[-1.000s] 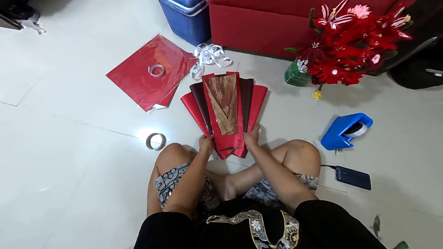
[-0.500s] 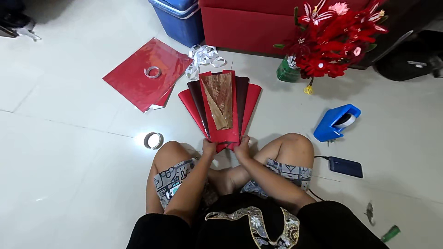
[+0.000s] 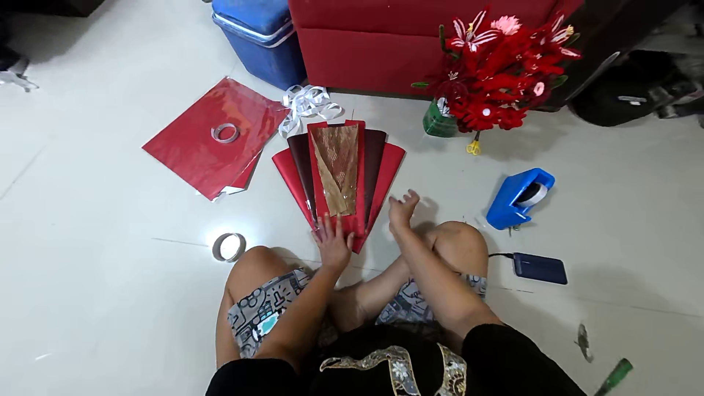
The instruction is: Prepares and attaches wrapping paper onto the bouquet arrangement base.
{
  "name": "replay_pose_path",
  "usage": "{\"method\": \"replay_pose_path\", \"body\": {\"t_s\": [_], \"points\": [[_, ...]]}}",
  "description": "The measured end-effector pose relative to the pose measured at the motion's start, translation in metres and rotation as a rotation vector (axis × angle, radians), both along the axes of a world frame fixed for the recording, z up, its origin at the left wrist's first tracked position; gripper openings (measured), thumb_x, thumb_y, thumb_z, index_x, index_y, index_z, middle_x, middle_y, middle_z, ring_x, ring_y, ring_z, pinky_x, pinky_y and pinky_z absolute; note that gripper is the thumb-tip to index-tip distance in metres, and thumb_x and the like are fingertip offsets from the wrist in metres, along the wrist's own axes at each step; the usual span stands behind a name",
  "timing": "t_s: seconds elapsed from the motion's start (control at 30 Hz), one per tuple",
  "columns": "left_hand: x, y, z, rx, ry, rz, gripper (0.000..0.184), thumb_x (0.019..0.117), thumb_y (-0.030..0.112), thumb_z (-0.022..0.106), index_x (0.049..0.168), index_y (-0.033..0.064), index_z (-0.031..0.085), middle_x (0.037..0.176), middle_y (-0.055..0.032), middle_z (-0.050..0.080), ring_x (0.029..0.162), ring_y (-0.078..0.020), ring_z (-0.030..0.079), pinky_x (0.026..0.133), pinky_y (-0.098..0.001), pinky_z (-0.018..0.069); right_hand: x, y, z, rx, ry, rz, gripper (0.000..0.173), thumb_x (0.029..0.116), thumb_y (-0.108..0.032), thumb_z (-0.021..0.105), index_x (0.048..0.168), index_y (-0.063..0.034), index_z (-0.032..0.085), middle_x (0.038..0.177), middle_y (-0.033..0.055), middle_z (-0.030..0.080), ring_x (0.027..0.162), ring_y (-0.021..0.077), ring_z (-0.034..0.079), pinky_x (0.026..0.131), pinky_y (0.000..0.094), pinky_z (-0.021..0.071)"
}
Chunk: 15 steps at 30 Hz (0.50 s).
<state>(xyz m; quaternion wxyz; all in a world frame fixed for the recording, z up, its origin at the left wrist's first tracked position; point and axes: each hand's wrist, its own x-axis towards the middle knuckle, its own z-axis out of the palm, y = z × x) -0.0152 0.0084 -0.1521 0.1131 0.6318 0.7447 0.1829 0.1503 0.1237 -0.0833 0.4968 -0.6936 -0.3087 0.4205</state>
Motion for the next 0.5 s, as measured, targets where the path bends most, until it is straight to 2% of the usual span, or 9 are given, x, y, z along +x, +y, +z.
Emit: {"method": "replay_pose_path", "body": {"t_s": [0.07,0.17,0.2,0.27,0.33,0.37,0.43,0.47,0.5], "points": [[0.003,0.01,-0.02,-0.01,0.081,-0.143,0.073,0.1,0.057,0.047,0.155,0.0099,0.046,0.163,-0.024,0.034,0.151,-0.0508,0.028,0.114,-0.0792,0.0168,0.023,0.043,0.013,0.043,0.047,-0.044,0.081,0.0891,0.009,0.067,0.155,0.0037,0.02,0.156,0.0337,0.033,0.137,0.043,0.048,0.106,0.0507,0.0497],[0.004,0.022,-0.033,-0.196,0.137,-0.196,0.079,0.1006,0.066,0.038,0.16,0.0144,0.038,0.168,-0.0133,0.029,0.156,-0.0423,0.022,0.118,-0.0744,0.0145,0.072,0.105,0.015,0.017,0.003,0.03,0.075,0.0942,0.003,0.064,0.156,-0.002,0.023,0.149,0.0292,0.045,0.125,0.0376,0.059,0.098,0.0492,0.0539],[0.004,0.023,-0.034,-0.212,0.148,-0.195,0.079,0.1004,0.066,0.038,0.16,0.0145,0.039,0.168,-0.0125,0.029,0.156,-0.0419,0.022,0.118,-0.0744,0.0148,0.091,0.124,0.012,-0.002,-0.032,0.062,0.069,0.0969,0.0,0.062,0.156,-0.0024,0.026,0.143,0.0274,0.051,0.12,0.0352,0.061,0.096,0.0486,0.0541],[0.004,0.02,-0.038,-0.132,0.15,-0.184,0.078,0.0998,0.064,0.04,0.156,0.0109,0.044,0.165,-0.0145,0.036,0.153,-0.0434,0.029,0.116,-0.0753,0.0197,0.131,0.159,0.005,-0.025,-0.122,0.101,0.059,0.1004,-0.004,0.06,0.153,-0.001,0.033,0.136,0.0255,0.058,0.115,0.033,0.063,0.094,0.0482,0.0532],[0.005,0.017,-0.045,0.01,0.159,-0.182,0.076,0.0992,0.062,0.039,0.152,0.0076,0.05,0.159,-0.0186,0.045,0.147,-0.0461,0.04,0.112,-0.0759,0.0273,0.166,0.19,-0.004,-0.012,-0.21,0.079,0.061,0.0965,-0.003,0.063,0.15,0.0058,0.036,0.136,0.0285,0.058,0.12,0.035,0.062,0.099,0.0481,0.0524],[0.006,0.015,-0.046,0.053,0.16,-0.185,0.076,0.0996,0.062,0.038,0.15,0.0067,0.052,0.157,-0.0203,0.047,0.145,-0.0467,0.043,0.11,-0.0754,0.03,0.182,0.204,-0.007,-0.013,-0.232,0.054,0.064,0.0929,-0.002,0.068,0.148,0.0096,0.038,0.138,0.0296,0.057,0.125,0.0361,0.06,0.105,0.0486,0.05],[0.006,0.014,-0.046,0.103,0.17,-0.183,0.076,0.1001,0.062,0.036,0.147,0.005,0.056,0.152,-0.0228,0.051,0.141,-0.0474,0.048,0.107,-0.0741,0.0346,0.206,0.228,-0.007,-0.039,-0.279,0.073,0.067,0.0883,-0.005,0.077,0.145,0.0106,0.044,0.147,0.028,0.051,0.136,0.0345,0.05,0.114,0.0479,0.0416],[0.005,0.013,-0.045,0.105,0.177,-0.181,0.076,0.1002,0.062,0.035,0.146,0.0052,0.057,0.151,-0.0226,0.053,0.14,-0.0468,0.049,0.108,-0.073,0.0357,0.222,0.236,-0.009,-0.104,-0.393,0.16,0.063,0.0934,-0.013,0.076,0.145,0.0095,0.047,0.15,0.0287,0.049,0.14,0.0364,0.047,0.117,0.0505,0.0389],[0.005,0.013,-0.046,0.102,0.179,-0.18,0.077,0.1002,0.063,0.034,0.145,0.0053,0.058,0.15,-0.0224,0.053,0.14,-0.0461,0.049,0.108,-0.0717,0.0363,0.24,0.243,-0.01,-0.207,-0.539,0.297,0.057,0.102,-0.019,0.066,0.148,0.0088,0.045,0.154,0.0295,0.044,0.146,0.0378,0.041,0.12,0.0514,0.034]]}}
